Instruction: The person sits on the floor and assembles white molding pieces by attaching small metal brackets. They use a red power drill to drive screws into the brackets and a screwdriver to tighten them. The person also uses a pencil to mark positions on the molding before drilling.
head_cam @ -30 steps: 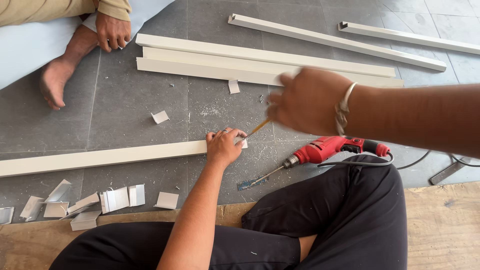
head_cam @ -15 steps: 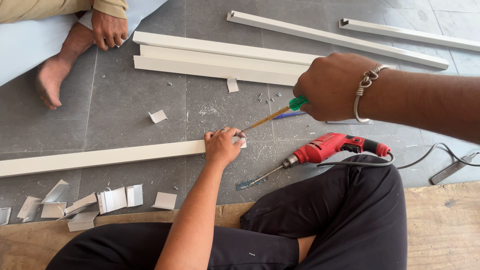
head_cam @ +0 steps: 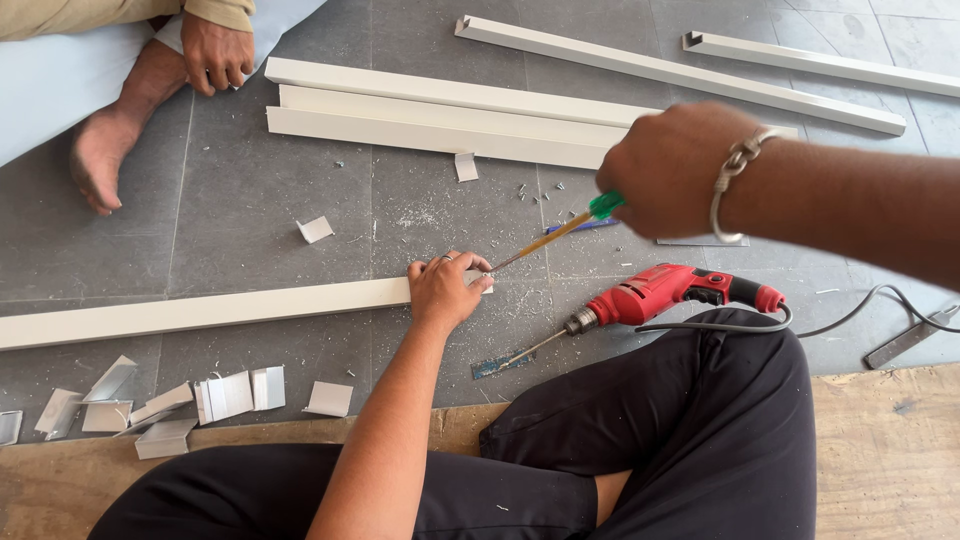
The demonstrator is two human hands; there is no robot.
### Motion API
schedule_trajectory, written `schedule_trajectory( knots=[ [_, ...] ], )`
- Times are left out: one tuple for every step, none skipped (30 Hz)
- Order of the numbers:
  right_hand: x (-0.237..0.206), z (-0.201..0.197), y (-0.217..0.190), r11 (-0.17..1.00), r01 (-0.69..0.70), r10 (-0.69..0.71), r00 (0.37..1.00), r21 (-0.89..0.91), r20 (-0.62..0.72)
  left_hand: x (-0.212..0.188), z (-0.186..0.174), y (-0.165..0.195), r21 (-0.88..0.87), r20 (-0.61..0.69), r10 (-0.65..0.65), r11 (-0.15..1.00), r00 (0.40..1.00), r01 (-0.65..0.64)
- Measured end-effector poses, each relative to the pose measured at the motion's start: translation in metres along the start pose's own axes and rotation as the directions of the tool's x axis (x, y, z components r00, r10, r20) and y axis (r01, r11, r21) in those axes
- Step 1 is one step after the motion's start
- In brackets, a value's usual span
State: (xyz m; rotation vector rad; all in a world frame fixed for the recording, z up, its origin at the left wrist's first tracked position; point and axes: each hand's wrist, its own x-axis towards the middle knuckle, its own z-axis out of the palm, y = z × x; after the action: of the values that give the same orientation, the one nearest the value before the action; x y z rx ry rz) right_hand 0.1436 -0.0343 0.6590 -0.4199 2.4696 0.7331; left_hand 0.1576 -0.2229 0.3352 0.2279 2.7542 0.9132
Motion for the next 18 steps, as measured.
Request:
schedule_trajectory(
  knots=[
    [0.004, 0.002, 0.005, 1.000, -0.014, 0.014, 1.000, 0.011, 0.019, 0.000, 0.000, 0.000, -0.003, -0.010, -0.003, 1.000, 1.000, 0.003],
    [0.009, 0.007, 0.012, 0.997, -0.057, 0.058, 0.998, 0.046, -0.005, 0.000, 0.000, 0.001, -0.006, -0.020, -0.004, 1.000, 1.000, 0.004],
    [0.013, 0.014, 0.022, 0.992, -0.100, 0.102, 0.994, 0.080, -0.026, 0.000, 0.000, 0.001, -0.005, -0.030, -0.006, 1.000, 1.000, 0.006],
    [0.016, 0.024, 0.035, 0.983, -0.143, 0.149, 0.988, 0.112, -0.046, 0.000, 0.000, 0.001, -0.007, -0.040, -0.006, 1.000, 0.999, 0.005],
    [0.022, 0.036, 0.045, 0.973, -0.157, 0.166, 0.985, 0.171, -0.040, 0.001, 0.000, 0.001, -0.010, -0.052, -0.006, 1.000, 0.999, 0.006],
    [0.031, 0.053, 0.050, 0.959, -0.168, 0.180, 0.983, 0.230, -0.035, 0.000, 0.001, 0.001, -0.008, -0.053, -0.002, 1.000, 0.999, 0.002],
    [0.042, 0.072, 0.054, 0.941, -0.175, 0.192, 0.981, 0.288, -0.032, 0.000, 0.001, 0.001, -0.004, -0.057, 0.001, 1.000, 0.998, -0.001],
    [0.052, 0.095, 0.053, 0.930, -0.150, 0.180, 0.982, 0.335, -0.058, -0.001, 0.001, 0.001, 0.002, -0.061, 0.002, 1.000, 0.998, -0.002],
    [0.063, 0.120, 0.048, 0.916, -0.122, 0.167, 0.982, 0.383, -0.087, -0.003, 0.001, 0.002, 0.007, -0.099, 0.026, 1.000, 0.995, -0.026],
    [0.074, 0.148, 0.037, 0.856, -0.119, 0.212, 0.968, 0.503, -0.131, -0.004, 0.002, 0.002, 0.014, -0.138, 0.052, 0.999, 0.989, -0.050],
    [0.081, 0.176, 0.024, 0.781, -0.105, 0.261, 0.951, 0.616, -0.168, -0.003, 0.003, 0.003, 0.023, -0.176, 0.078, 0.997, 0.981, -0.075],
    [0.089, 0.203, 0.012, 0.707, -0.136, 0.296, 0.948, 0.694, -0.115, -0.002, 0.004, 0.003, -0.002, -0.181, 0.050, 0.999, 0.982, -0.051],
    [0.097, 0.227, -0.001, 0.626, -0.167, 0.322, 0.945, 0.762, -0.057, -0.001, 0.006, 0.003, -0.030, -0.185, 0.020, 0.999, 0.983, -0.026],
    [0.104, 0.248, -0.011, 0.557, -0.153, 0.325, 0.945, 0.817, -0.045, 0.001, 0.008, 0.002, -0.055, -0.186, -0.011, 0.998, 0.983, 0.000],
    [0.113, 0.265, -0.019, 0.485, -0.138, 0.327, 0.944, 0.864, -0.033, 0.003, 0.010, 0.001, -0.080, -0.182, -0.044, 0.996, 0.982, 0.029],
    [0.122, 0.278, -0.024, 0.498, -0.138, 0.337, 0.940, 0.856, -0.044, 0.007, 0.012, -0.001, -0.103, -0.178, -0.074, 0.993, 0.981, 0.056],
    [0.128, 0.289, -0.029, 0.509, -0.141, 0.347, 0.936, 0.849, -0.052, 0.009, 0.014, -0.003, -0.125, -0.170, -0.105, 0.989, 0.980, 0.084],
    [0.134, 0.297, -0.030, 0.521, -0.146, 0.357, 0.932, 0.841, -0.058, 0.010, 0.017, -0.005, -0.155, -0.185, -0.093, 0.986, 0.978, 0.064]
  ],
)
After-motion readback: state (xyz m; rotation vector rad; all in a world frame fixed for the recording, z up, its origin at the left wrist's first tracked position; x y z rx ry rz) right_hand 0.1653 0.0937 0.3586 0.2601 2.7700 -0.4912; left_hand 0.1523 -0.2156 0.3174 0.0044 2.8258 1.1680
